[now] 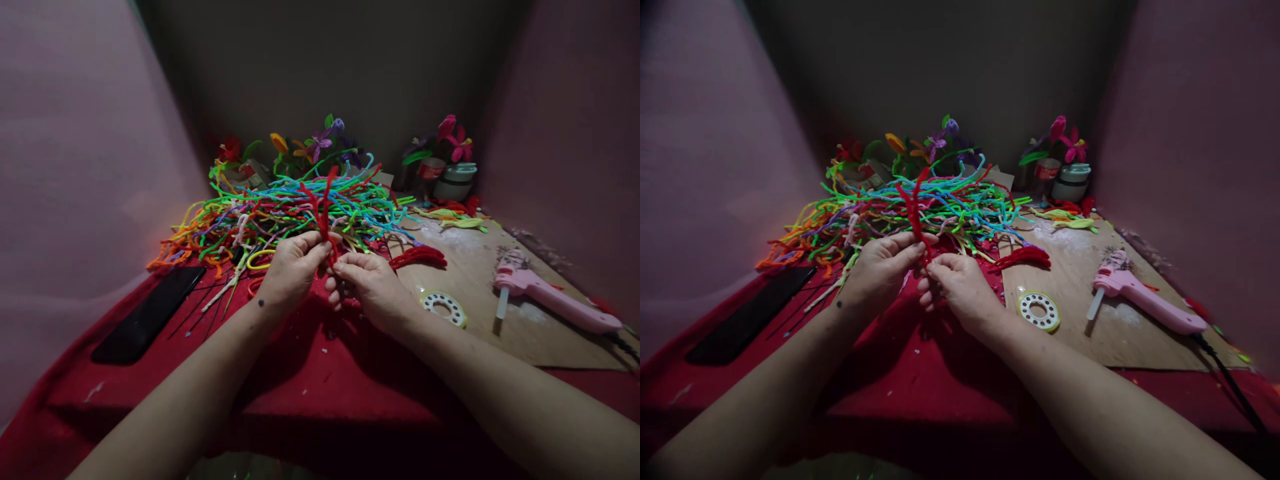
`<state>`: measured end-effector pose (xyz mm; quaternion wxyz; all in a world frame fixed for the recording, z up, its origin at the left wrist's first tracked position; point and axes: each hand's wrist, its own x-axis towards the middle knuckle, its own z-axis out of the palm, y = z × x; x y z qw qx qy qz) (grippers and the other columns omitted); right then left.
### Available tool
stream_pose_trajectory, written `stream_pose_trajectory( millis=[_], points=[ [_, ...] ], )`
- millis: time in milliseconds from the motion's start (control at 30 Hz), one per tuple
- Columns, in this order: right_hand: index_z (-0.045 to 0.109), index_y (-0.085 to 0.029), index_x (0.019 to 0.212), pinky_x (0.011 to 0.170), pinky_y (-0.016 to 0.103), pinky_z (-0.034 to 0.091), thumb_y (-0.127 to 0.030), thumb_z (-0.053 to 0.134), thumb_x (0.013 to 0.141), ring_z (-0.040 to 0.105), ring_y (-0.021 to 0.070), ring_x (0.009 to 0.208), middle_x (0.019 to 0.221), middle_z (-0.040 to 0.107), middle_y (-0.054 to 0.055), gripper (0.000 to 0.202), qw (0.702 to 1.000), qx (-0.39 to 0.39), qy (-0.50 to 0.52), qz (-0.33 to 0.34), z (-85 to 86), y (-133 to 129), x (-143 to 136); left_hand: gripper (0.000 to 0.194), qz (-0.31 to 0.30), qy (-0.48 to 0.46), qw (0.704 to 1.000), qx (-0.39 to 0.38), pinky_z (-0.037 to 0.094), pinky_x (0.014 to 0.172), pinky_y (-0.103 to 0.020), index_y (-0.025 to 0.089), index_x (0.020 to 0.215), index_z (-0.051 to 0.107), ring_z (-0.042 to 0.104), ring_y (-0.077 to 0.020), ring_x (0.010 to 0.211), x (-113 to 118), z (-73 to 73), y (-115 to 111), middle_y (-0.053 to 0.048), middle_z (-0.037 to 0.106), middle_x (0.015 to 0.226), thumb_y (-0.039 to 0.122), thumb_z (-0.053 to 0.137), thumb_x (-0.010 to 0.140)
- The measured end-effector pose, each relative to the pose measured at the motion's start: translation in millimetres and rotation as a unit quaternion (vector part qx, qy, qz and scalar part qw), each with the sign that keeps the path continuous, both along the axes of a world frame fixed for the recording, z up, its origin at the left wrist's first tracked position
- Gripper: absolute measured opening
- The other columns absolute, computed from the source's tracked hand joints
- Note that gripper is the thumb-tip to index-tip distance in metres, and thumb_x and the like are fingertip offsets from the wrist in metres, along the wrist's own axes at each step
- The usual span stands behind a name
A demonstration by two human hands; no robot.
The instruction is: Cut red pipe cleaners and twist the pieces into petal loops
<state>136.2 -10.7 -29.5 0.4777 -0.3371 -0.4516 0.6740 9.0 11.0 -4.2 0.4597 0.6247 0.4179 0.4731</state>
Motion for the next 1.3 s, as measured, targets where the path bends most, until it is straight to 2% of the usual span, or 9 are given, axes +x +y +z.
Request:
stream_pose_trajectory(
  millis=[167,400,533,667,800,967,1100,1200,1300],
  points=[
    [0.05,-0.015,0.059,0.042,0.02,0.039,-0.026,0.057,0.072,0.049,0.0066,0.041,0.053,0.057,-0.001,0.018,0.996,0.061,-0.052,-0.033,1.0,-1.5,0.7,0.02,-0.032,-0.019,0.999,-0.022,0.033,0.045,-0.019,0.014,0.087,0.058,0.043,-0.0066,0.047,2.0,0.2,0.4,0.002,0.055,0.062,0.021,0.06,0.069],
    [0.049,-0.016,0.056,0.034,0.019,0.031,-0.024,0.06,0.068,0.043,0.0064,0.034,0.045,0.055,-0.002,0.018,0.996,-0.011,-0.062,-0.056,-0.8,-1.0,-0.1,0.031,0.113,-0.003,0.987,0.114,0.035,0.05,-0.017,0.018,0.098,0.049,0.044,-0.0058,0.05,7.0,-8.3,1.1,0.007,0.049,0.061,0.013,0.055,0.068],
    [0.048,-0.016,0.055,0.033,0.018,0.03,-0.025,0.061,0.067,0.042,0.0058,0.033,0.045,0.054,-0.002,0.019,0.996,-0.012,-0.068,-0.055,-0.3,-2.1,-0.4,0.029,0.109,-0.102,0.986,0.067,0.037,0.047,-0.018,0.018,0.093,0.048,0.048,-0.0059,0.048,5.9,-0.7,4.1,0.005,0.055,0.065,0.011,0.056,0.066],
    [0.047,-0.016,0.054,0.033,0.018,0.03,-0.023,0.061,0.067,0.042,0.0054,0.033,0.045,0.053,-0.002,0.021,0.997,-0.013,-0.062,-0.054,1.0,-3.4,0.0,0.019,0.049,-0.185,0.981,-0.031,0.035,0.042,-0.017,0.014,0.082,0.055,0.045,-0.0044,0.044,-3.2,6.4,10.8,0.002,0.059,0.065,0.021,0.063,0.066],
    [0.049,-0.016,0.055,0.033,0.019,0.03,-0.023,0.06,0.069,0.043,0.0058,0.033,0.047,0.055,-0.002,0.019,0.996,-0.018,-0.065,-0.053,1.0,-3.2,1.3,0.026,-0.058,-0.151,0.975,-0.153,0.037,0.043,-0.018,0.012,0.08,0.062,0.049,-0.006,0.045,-9.8,2.4,12.4,-0.001,0.059,0.062,0.034,0.067,0.066],
    [0.056,-0.014,0.062,0.042,0.02,0.039,-0.027,0.061,0.07,0.051,0.0072,0.041,0.055,0.06,0.001,0.016,0.999,-0.011,-0.03,-0.004,-0.6,-0.8,3.1,0.019,-0.076,-0.105,0.978,-0.163,0.037,0.041,-0.019,0.01,0.062,0.06,0.048,-0.0071,0.04,-7.5,-2.4,8.2,0.0,0.054,0.048,0.026,0.071,0.063],
    [0.061,-0.012,0.071,0.048,0.025,0.045,-0.036,0.057,0.074,0.056,0.011,0.048,0.062,0.063,0.005,0.025,0.998,-0.013,0.051,0.021,-0.7,3.0,4.5,0.018,-0.071,-0.117,0.972,-0.19,0.042,0.043,-0.02,0.009,0.066,0.062,0.05,-0.008,0.041,-6.0,0.6,6.7,-0.002,0.058,0.052,0.023,0.072,0.06],
    [0.06,-0.012,0.071,0.048,0.025,0.045,-0.031,0.062,0.07,0.057,0.011,0.047,0.061,0.064,0.005,0.019,0.998,-0.021,0.057,0.008,-1.3,4.7,4.9,0.019,-0.089,-0.124,0.969,-0.195,0.046,0.048,-0.021,0.01,0.072,0.063,0.055,-0.0098,0.049,-7.0,0.3,7.7,-0.004,0.062,0.061,0.022,0.072,0.061],
    [0.059,-0.013,0.068,0.047,0.023,0.045,-0.026,0.066,0.067,0.056,0.01,0.046,0.06,0.065,0.004,0.015,0.998,-0.039,0.049,-0.004,-3.1,5.6,5.4,0.019,-0.088,-0.135,0.968,-0.193,0.041,0.043,-0.018,0.012,0.075,0.061,0.051,-0.0066,0.045,-9.1,-1.6,9.8,0.0,0.058,0.058,0.021,0.072,0.062]
  ],
)
